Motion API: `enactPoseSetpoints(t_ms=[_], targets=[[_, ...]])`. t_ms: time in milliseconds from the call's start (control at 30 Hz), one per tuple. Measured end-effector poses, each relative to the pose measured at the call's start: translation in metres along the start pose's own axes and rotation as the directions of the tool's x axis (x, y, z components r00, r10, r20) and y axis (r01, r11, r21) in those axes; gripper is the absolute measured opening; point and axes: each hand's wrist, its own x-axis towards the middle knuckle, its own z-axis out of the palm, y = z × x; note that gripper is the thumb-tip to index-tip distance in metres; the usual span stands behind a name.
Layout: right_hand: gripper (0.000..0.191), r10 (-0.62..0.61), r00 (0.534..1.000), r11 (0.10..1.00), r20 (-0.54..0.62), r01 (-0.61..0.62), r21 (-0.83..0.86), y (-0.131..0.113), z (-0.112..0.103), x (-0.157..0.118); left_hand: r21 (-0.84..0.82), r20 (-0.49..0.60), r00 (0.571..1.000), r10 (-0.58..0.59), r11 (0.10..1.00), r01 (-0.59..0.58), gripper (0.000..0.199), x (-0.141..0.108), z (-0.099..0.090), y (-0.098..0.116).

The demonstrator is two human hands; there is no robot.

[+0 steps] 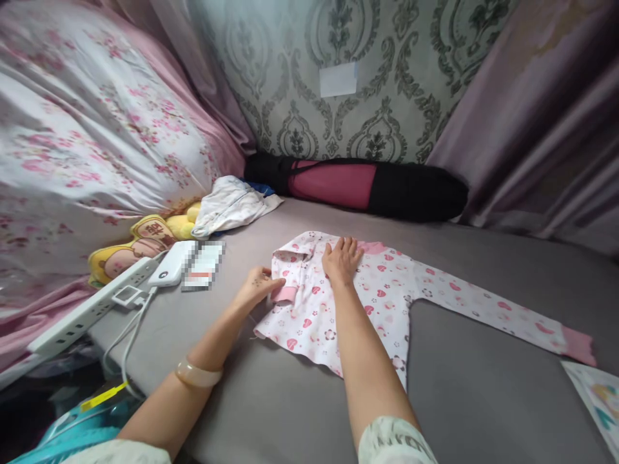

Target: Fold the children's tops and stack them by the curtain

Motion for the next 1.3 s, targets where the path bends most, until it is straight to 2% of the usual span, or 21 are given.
enactPoseSetpoints(t_ms=[100,167,233,333,433,500,633,700,733,800,900,967,1033,1200,1300], targets=[[0.061,0.0,1.0,1.0,0.006,0.0,-0.004,-0.001,-0.001,0.0,0.056,0.127,0.992,-0.003,0.998,-0.004,0.022,0.007,-0.007,0.004],[0.061,0.001,1.0,1.0,0.014,-0.001,-0.002,-0.001,-0.001,0.0,0.057,0.193,0.98,0.047,0.997,-0.059,0.022,0.017,-0.017,0.009],[0.061,-0.001,1.0,1.0,0.017,0.001,0.008,-0.001,-0.001,0.001,0.113,0.137,0.985,0.101,0.987,-0.117,0.019,0.029,-0.031,0.019],[0.06,0.002,1.0,1.0,0.015,-0.003,0.029,0.0,0.0,0.002,0.33,-0.022,0.986,0.167,0.932,-0.15,0.01,0.047,-0.054,0.039],[0.06,0.002,1.0,0.999,0.008,-0.003,0.038,0.001,0.001,0.002,0.403,-0.062,0.961,0.269,0.888,-0.222,0.018,0.064,-0.07,0.058],[0.06,-0.003,1.0,0.999,0.001,0.003,0.04,0.001,0.001,0.002,0.431,-0.134,0.914,0.384,0.853,-0.295,0.02,0.075,-0.076,0.065],[0.06,0.003,1.0,0.999,0.01,-0.003,0.043,0.001,0.001,0.002,0.483,-0.274,0.729,0.627,0.746,-0.46,0.023,0.098,-0.081,0.064],[0.06,0.004,1.0,0.999,0.011,-0.004,0.042,0.001,0.001,0.002,0.427,-0.31,0.672,0.673,0.729,-0.534,0.026,0.11,-0.08,0.056],[0.06,0.003,1.0,0.999,0.008,-0.004,0.04,0.001,0.001,0.002,0.379,-0.332,0.661,0.673,0.737,-0.56,0.026,0.116,-0.079,0.05],[0.06,0.001,1.0,0.999,0.003,-0.001,0.034,0.001,0.001,0.002,0.253,-0.392,0.678,0.622,0.781,-0.57,0.023,0.129,-0.075,0.035],[0.061,0.003,1.0,1.0,0.017,-0.003,0.026,0.0,0.001,0.002,0.069,-0.471,0.755,0.456,0.872,-0.484,0.016,0.147,-0.065,0.008],[0.061,0.006,1.0,1.0,0.023,-0.007,0.021,0.0,0.001,0.003,0.008,-0.468,0.81,0.354,0.918,-0.397,0.017,0.156,-0.058,-0.007],[0.06,0.008,1.0,1.0,0.019,-0.009,0.018,0.0,0.002,0.003,-0.018,-0.482,0.832,0.276,0.946,-0.325,0.022,0.16,-0.053,-0.018],[0.059,-0.005,1.0,1.0,-0.019,0.005,0.026,0.0,0.002,0.002,-0.063,-0.622,0.771,0.136,0.973,-0.222,0.053,0.166,-0.049,-0.02],[0.058,0.003,0.999,0.999,-0.044,-0.001,0.043,-0.002,-0.001,0.001,-0.157,-0.654,0.756,0.043,0.969,-0.191,0.06,0.171,-0.049,-0.016]])
